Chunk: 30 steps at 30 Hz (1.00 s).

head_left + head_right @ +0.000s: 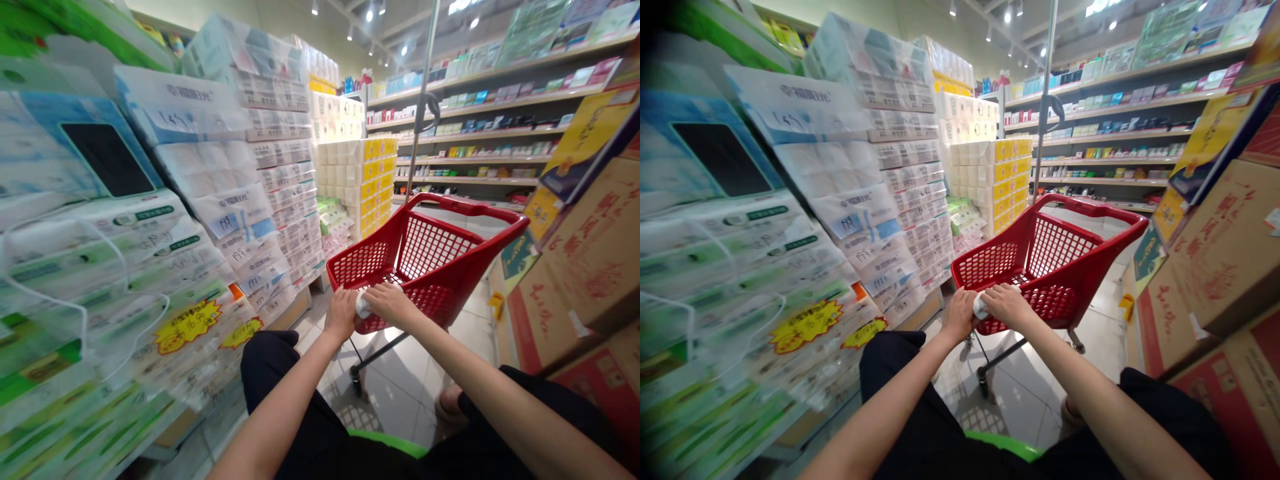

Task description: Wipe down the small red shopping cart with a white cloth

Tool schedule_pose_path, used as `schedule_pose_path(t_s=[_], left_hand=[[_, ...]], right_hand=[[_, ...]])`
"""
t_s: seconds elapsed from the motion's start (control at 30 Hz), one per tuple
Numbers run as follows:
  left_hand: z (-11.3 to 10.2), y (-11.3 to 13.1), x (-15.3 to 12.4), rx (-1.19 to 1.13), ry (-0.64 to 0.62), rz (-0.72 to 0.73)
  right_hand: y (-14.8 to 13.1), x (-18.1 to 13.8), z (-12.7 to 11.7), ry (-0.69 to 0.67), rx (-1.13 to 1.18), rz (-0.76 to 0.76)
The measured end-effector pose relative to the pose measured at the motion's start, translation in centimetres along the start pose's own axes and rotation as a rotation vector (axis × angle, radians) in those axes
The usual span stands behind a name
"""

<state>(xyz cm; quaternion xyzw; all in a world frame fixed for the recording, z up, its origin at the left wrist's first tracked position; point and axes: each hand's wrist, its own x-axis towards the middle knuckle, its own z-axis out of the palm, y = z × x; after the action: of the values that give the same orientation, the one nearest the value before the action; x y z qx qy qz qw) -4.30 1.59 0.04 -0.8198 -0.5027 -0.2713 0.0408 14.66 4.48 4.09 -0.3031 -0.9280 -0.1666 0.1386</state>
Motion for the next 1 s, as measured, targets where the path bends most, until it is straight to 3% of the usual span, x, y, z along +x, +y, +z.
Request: schedule_pose_path(t_s=[0.1,0.27,0.37,0.43,0.6,0.8,1.0], left_hand=[[0.2,0.9,-0.6,0.013,-0.005,0.003],[-0.7,1.0,-0.9,-0.083,-0.084,0.109],[-1.9,-1.1,1.0,-0.139,-0.164,0.254],[-2.3,-3.0,2.8,-0.1,-0.149,0.298],[-1.0,-5.8,5.8,0.04,-0.171,0.221],[1.5,-4.0,5.7,0.081,-0.048,0.224],[2.5,-1.7,5.6,0.192,0.029,0.23]], right_hand=[[-1.2,-0.3,-0.1,0.031,0.03,-0.007],[0.8,-2.6,-0.5,0.011,0.17,-0.069],[2.1,-3.9,-0.9,-0.031,0.238,-0.07],[2.7,-4.6,-1.3,-0.058,0.269,-0.055],[4.2,-6.7,-2.0,-0.079,0.267,-0.004],[3.2,-8.4,-1.8,-0.016,0.081,0.041],[-0.4,-7.9,-1.1,0.027,-0.182,0.305]])
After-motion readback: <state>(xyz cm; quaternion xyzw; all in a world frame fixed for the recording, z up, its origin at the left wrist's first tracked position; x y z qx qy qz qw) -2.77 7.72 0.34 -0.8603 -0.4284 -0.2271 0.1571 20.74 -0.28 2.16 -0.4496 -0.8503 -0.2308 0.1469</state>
